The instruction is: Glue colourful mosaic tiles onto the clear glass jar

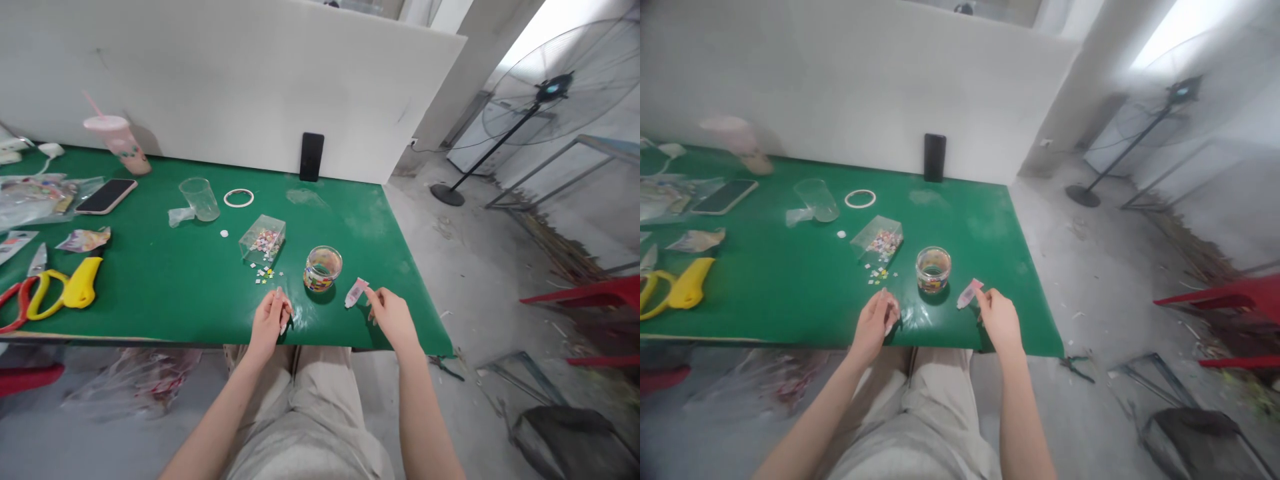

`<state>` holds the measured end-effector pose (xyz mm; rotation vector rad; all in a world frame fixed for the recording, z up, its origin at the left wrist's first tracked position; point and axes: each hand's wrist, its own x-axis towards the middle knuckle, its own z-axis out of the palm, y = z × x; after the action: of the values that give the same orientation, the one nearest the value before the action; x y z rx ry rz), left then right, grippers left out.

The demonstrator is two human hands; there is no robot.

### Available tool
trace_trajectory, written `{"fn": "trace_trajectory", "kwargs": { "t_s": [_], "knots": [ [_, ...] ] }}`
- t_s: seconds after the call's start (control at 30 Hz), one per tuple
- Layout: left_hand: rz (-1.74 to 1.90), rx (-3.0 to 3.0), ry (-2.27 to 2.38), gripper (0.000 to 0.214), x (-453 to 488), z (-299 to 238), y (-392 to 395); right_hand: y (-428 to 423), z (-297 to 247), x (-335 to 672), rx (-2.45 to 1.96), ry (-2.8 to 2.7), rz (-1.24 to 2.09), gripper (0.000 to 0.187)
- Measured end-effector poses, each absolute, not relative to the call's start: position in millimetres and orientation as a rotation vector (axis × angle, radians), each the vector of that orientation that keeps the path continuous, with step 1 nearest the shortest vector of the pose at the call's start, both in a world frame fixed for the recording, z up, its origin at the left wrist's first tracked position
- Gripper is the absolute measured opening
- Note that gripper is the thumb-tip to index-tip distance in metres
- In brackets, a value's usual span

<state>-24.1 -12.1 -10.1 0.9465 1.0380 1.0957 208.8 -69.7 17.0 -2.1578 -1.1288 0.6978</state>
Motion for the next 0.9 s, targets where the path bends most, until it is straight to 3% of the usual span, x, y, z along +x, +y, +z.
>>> {"fn": "trace_trajectory", "kwargs": {
  "t_s": [0.3, 0.9],
  "knots": [
    [1.096, 0.988, 1.031, 0.042, -23.2, -6.3, -11.7, -30.3, 15.9, 198.2, -2.245, -1.18, 1.142, 0.045],
    [1.099, 1.025, 0.999, 0.044, -20.7, -5.5, -14.9, -32.1, -4.5, 222.1, -1.947, -1.001, 1.473, 0.031]
  ]
}}
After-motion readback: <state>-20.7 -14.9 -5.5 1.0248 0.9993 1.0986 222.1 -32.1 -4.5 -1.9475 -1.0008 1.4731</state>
